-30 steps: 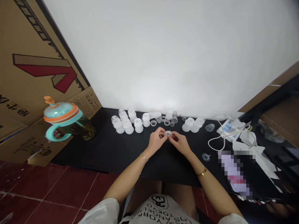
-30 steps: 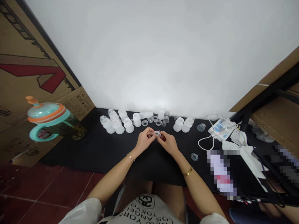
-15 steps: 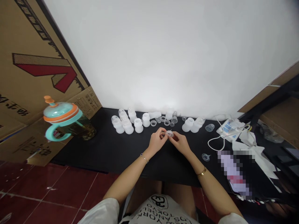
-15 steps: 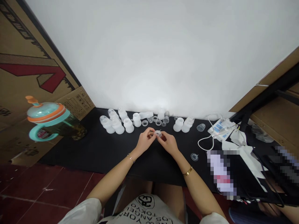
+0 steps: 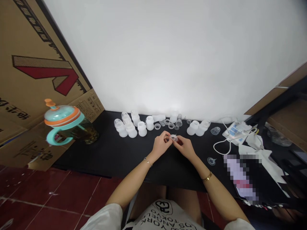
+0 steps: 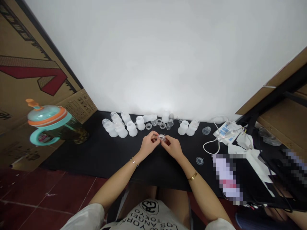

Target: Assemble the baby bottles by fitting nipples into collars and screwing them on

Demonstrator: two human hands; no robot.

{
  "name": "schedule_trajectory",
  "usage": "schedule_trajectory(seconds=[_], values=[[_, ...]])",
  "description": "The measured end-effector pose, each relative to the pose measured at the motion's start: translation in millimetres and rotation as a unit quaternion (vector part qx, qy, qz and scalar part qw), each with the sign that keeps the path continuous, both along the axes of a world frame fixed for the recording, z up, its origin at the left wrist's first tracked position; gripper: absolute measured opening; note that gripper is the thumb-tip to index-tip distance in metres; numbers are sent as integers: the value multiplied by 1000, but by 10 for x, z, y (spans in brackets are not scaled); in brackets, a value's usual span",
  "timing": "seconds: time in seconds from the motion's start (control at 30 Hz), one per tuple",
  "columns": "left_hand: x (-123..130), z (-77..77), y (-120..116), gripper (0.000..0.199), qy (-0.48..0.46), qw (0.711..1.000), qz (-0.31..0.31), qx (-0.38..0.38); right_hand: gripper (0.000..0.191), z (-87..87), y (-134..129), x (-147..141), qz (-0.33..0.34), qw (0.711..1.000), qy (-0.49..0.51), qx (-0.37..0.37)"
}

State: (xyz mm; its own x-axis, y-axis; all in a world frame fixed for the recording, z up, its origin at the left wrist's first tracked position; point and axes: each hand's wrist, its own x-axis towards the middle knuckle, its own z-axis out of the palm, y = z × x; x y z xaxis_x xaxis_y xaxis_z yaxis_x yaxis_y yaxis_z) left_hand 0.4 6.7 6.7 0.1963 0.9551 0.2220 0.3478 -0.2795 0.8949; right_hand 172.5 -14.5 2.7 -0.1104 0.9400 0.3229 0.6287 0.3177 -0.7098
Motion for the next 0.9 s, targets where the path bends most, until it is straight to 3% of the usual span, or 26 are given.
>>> schedule_trajectory(seconds=[0.3,0.5,0.73,0.9], values=[[6,-20,10,8,-52,998,-20,-27,27,-46,11,15,-6,1000,20,-4],[13,-61,22,21,-112,991,-43,-52,31,-57,27,9,-26,998,59,-15],[7,-36,15,25,-75,997,-22,-29,41,-82,47,42,-39,991,128,-21],[6,7,1,39,-68,997,-11,-31,40,-84,60,49,-35,994,97,-20]])
